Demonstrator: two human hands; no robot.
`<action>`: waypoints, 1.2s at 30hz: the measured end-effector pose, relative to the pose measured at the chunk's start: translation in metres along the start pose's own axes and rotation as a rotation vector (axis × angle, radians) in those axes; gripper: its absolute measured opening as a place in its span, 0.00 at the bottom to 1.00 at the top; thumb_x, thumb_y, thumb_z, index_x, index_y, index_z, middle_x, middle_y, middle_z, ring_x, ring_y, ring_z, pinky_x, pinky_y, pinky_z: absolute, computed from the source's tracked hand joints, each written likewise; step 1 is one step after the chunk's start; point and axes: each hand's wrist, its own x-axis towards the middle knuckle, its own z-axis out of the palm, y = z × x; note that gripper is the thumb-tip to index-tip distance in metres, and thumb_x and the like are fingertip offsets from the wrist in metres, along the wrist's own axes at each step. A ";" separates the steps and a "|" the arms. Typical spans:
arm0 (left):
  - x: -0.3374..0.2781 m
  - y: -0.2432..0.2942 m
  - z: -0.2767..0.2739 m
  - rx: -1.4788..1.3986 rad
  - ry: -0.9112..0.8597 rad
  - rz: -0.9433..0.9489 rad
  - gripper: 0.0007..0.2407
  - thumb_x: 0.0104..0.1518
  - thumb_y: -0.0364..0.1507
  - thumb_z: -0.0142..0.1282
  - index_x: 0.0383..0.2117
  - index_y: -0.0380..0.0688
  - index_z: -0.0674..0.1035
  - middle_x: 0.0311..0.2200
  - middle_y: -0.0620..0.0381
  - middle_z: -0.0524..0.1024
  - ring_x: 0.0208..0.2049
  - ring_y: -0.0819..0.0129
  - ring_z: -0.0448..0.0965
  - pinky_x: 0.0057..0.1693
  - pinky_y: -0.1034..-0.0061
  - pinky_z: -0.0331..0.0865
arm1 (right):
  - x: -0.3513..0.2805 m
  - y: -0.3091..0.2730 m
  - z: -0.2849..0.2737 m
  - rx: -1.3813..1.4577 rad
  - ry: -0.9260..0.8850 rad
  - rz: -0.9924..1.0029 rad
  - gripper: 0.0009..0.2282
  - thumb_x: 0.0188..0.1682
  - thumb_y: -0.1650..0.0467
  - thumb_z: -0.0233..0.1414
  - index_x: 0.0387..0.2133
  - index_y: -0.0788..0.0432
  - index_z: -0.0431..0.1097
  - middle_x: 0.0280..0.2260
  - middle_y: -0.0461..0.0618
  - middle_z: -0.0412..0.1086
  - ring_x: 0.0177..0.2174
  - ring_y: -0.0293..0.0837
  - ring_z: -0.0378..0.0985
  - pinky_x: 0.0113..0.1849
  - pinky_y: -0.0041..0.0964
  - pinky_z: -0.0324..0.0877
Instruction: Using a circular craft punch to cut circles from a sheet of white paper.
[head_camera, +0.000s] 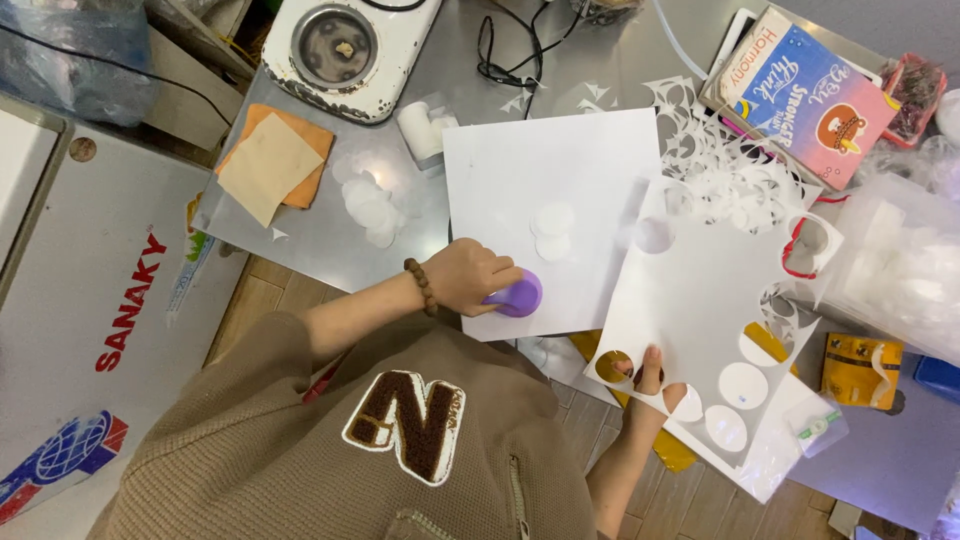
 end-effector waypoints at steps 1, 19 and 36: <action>0.006 0.006 -0.015 -0.005 -0.002 0.007 0.19 0.55 0.47 0.62 0.40 0.47 0.79 0.28 0.62 0.77 0.22 0.69 0.77 0.29 0.74 0.69 | -0.001 -0.004 0.003 -0.002 0.008 0.001 0.18 0.56 0.67 0.56 0.46 0.78 0.66 0.32 0.59 0.72 0.22 0.41 0.72 0.26 0.33 0.70; 0.118 -0.041 0.012 -0.333 -0.257 -0.357 0.27 0.34 0.39 0.75 0.40 0.46 0.74 0.42 0.51 0.69 0.43 0.54 0.74 0.44 0.63 0.73 | 0.001 0.006 0.015 0.146 0.052 0.011 0.21 0.53 0.69 0.57 0.53 0.75 0.62 0.38 0.58 0.72 0.26 0.41 0.73 0.25 0.34 0.72; 0.091 -0.101 0.050 -0.596 -0.109 -0.208 0.12 0.57 0.22 0.52 0.47 0.44 0.73 0.46 0.49 0.75 0.48 0.52 0.77 0.53 0.62 0.70 | 0.025 -0.005 0.063 0.156 -0.146 0.064 0.17 0.53 0.70 0.56 0.50 0.70 0.64 0.32 0.55 0.70 0.22 0.42 0.71 0.25 0.36 0.71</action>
